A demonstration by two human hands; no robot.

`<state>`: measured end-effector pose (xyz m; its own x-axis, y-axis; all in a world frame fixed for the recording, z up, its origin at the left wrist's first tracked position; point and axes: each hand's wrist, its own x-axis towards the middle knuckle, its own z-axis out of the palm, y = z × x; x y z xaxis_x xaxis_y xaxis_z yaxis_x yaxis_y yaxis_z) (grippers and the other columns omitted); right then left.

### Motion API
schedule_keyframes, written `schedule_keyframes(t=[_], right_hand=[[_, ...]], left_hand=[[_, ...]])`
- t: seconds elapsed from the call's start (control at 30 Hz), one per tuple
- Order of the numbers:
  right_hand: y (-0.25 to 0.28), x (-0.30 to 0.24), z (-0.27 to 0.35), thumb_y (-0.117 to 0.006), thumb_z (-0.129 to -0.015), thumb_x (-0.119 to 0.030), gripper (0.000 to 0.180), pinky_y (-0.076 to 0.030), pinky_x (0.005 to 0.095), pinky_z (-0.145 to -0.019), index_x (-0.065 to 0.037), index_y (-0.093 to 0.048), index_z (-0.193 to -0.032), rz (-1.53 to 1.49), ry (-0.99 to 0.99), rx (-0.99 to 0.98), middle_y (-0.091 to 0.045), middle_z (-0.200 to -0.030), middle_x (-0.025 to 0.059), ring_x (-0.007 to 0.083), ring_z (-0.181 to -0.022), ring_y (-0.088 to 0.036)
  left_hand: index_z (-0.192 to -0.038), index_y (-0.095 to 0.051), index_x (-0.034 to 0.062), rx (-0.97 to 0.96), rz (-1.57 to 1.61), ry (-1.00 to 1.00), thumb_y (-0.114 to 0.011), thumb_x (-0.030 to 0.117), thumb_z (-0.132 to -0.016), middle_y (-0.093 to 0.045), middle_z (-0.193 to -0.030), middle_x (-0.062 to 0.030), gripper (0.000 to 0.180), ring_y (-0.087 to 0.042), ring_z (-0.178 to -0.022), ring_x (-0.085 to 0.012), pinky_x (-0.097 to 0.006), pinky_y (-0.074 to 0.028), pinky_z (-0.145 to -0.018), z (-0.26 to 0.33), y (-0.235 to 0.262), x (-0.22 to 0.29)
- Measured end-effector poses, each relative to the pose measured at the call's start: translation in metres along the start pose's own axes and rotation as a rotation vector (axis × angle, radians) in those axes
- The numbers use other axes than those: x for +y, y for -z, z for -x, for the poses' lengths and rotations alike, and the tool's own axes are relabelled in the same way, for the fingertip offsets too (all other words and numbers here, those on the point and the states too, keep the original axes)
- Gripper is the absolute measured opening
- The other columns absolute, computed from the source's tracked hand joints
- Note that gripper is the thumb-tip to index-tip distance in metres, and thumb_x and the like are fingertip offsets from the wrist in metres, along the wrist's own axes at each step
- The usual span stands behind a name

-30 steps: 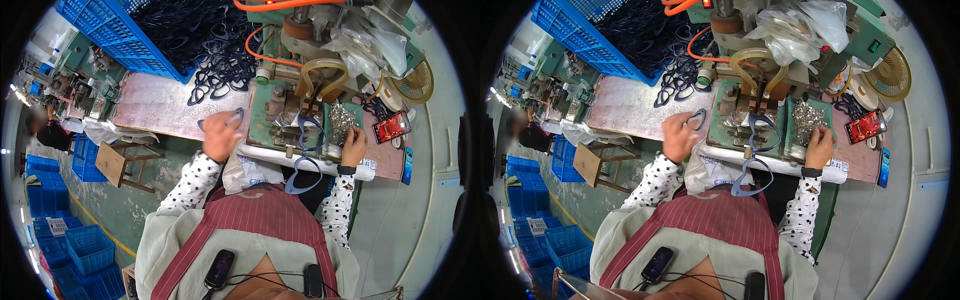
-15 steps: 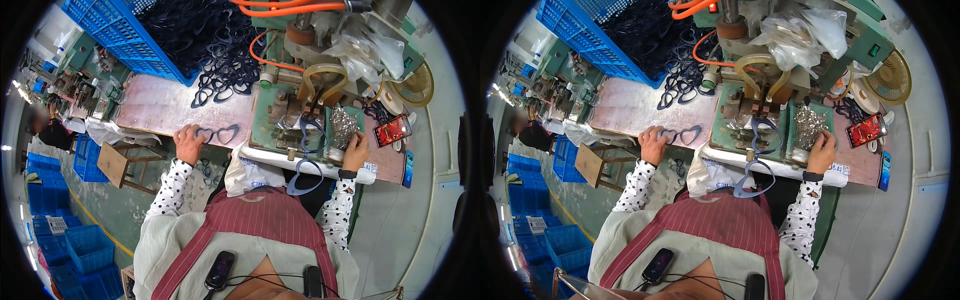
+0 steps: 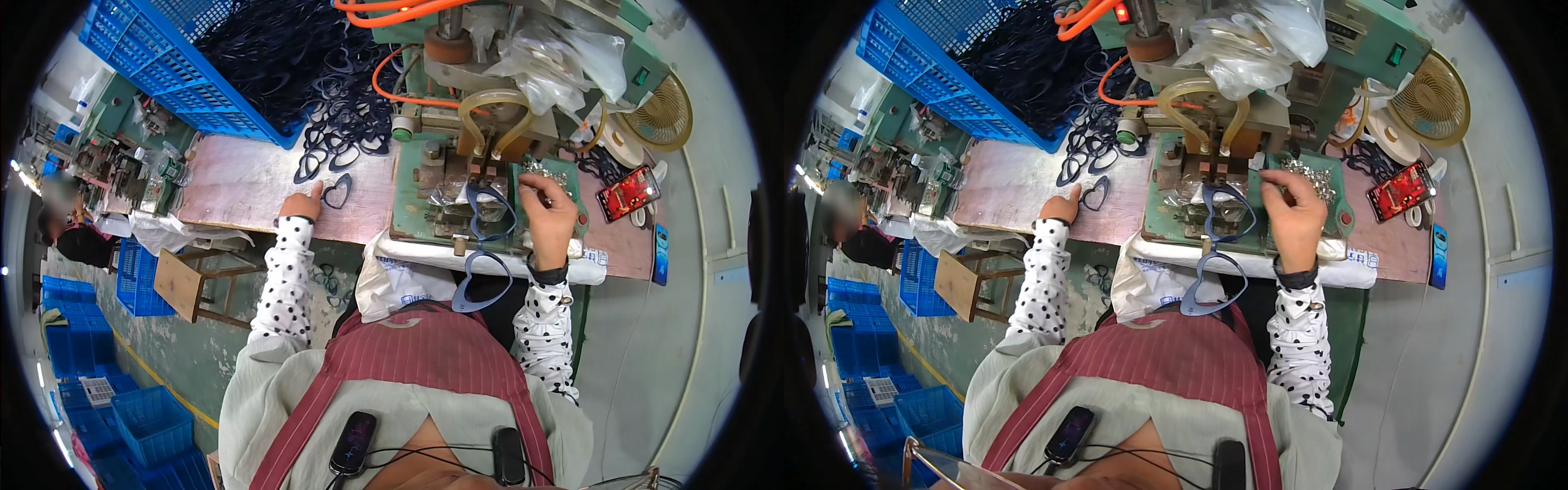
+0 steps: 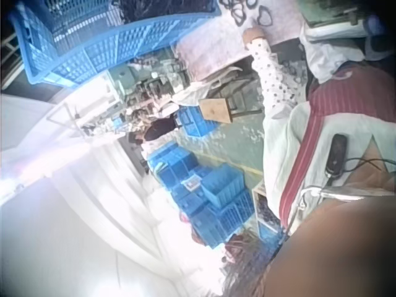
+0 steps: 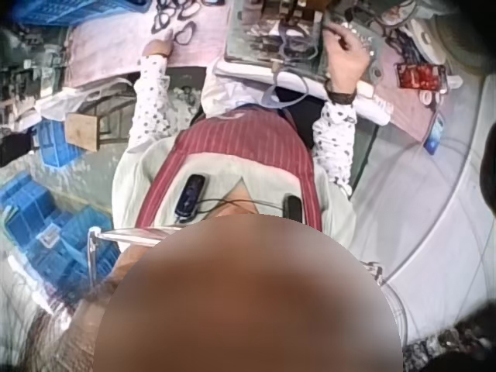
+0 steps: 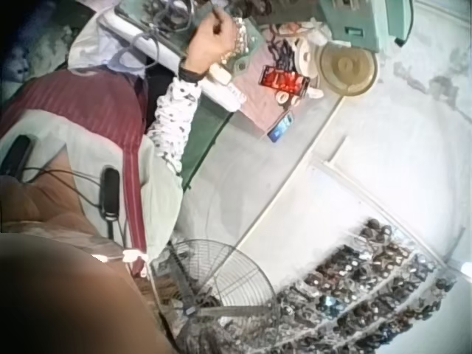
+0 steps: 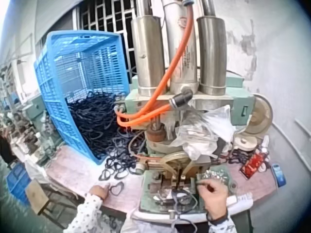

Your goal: The person repeatedly picks up dark plastic eyeglass frames and small metal components, inserts the components into the frames, and places the assembled units on the work surface. The process is repeated continuously throughout the clip.

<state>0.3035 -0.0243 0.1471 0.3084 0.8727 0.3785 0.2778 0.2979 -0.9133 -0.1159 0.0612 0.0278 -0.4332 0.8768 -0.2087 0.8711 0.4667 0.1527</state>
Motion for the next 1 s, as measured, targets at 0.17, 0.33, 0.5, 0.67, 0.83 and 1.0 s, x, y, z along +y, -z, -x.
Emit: schedule_keyframes(t=[0.17,0.33,0.5,0.67,0.83,1.0], right_hand=[[-0.017,-0.029,0.006,-0.069,-0.077,-0.002,0.020,-0.035,0.0195,-0.054,-0.003,-0.070,-0.096,-0.045,-0.074,-0.104,-0.065,-0.082,-0.0015,0.0028,-0.059,-0.041],[-0.030,-0.036,0.002,-0.071,-0.074,-0.002,0.032,-0.036,0.0197,-0.054,0.000,-0.060,-0.104,-0.075,-0.141,-0.097,-0.068,-0.082,0.0020,0.0030,-0.061,-0.045],[-0.041,-0.039,-0.002,-0.070,-0.075,0.002,0.046,-0.045,0.0215,-0.064,0.003,-0.047,-0.114,-0.314,-0.151,-0.102,-0.067,-0.087,0.0100,0.0066,-0.070,-0.055],[-0.042,-0.037,0.004,-0.070,-0.077,0.001,0.046,-0.044,0.0204,-0.062,0.002,-0.047,-0.116,-0.282,-0.152,-0.066,-0.066,-0.085,0.0065,0.0051,-0.068,-0.052],[-0.014,-0.012,-0.004,-0.067,-0.081,-0.001,0.039,-0.041,0.0181,-0.063,0.002,-0.051,-0.116,-0.147,-0.095,-0.020,-0.068,-0.090,0.0061,0.0040,-0.068,-0.051],[0.007,0.003,-0.009,-0.066,-0.085,-0.002,0.033,-0.043,0.0183,-0.065,0.002,-0.052,-0.116,-0.115,-0.080,0.095,-0.066,-0.088,0.0051,0.0047,-0.073,-0.054]], left_hand=[[-0.101,-0.072,0.0059,0.313,-0.155,0.141,-0.053,0.068,-0.082,-0.058,-0.118,-0.0128,0.068,-0.049,-0.115,-0.0324,-0.055,-0.037,-0.091,0.006,-0.004,0.056],[-0.106,-0.071,0.0111,0.227,-0.064,0.208,-0.067,0.032,-0.080,-0.054,-0.122,-0.0089,0.034,-0.045,-0.117,-0.0306,-0.053,-0.036,-0.093,-0.006,0.000,0.073],[-0.107,-0.068,0.0059,0.133,0.070,0.059,-0.068,0.034,-0.076,-0.052,-0.125,-0.0119,0.042,-0.046,-0.118,-0.0336,-0.053,-0.041,-0.094,0.001,-0.022,0.048],[-0.081,-0.060,0.0041,0.552,0.325,-0.398,-0.078,0.026,-0.072,-0.055,-0.109,-0.0162,0.030,-0.049,-0.101,-0.0395,-0.046,-0.043,-0.085,0.044,-0.047,0.035],[-0.094,-0.054,-0.0024,0.790,0.331,-0.806,-0.062,0.010,-0.087,-0.057,-0.110,-0.0203,0.016,-0.062,-0.075,-0.0372,-0.043,-0.051,-0.058,0.071,0.013,0.039],[-0.098,-0.061,0.0038,0.469,0.515,-1.087,-0.063,0.010,-0.085,-0.066,-0.090,-0.0130,0.014,-0.064,-0.077,-0.0309,-0.038,-0.053,-0.068,0.159,0.086,0.098]])
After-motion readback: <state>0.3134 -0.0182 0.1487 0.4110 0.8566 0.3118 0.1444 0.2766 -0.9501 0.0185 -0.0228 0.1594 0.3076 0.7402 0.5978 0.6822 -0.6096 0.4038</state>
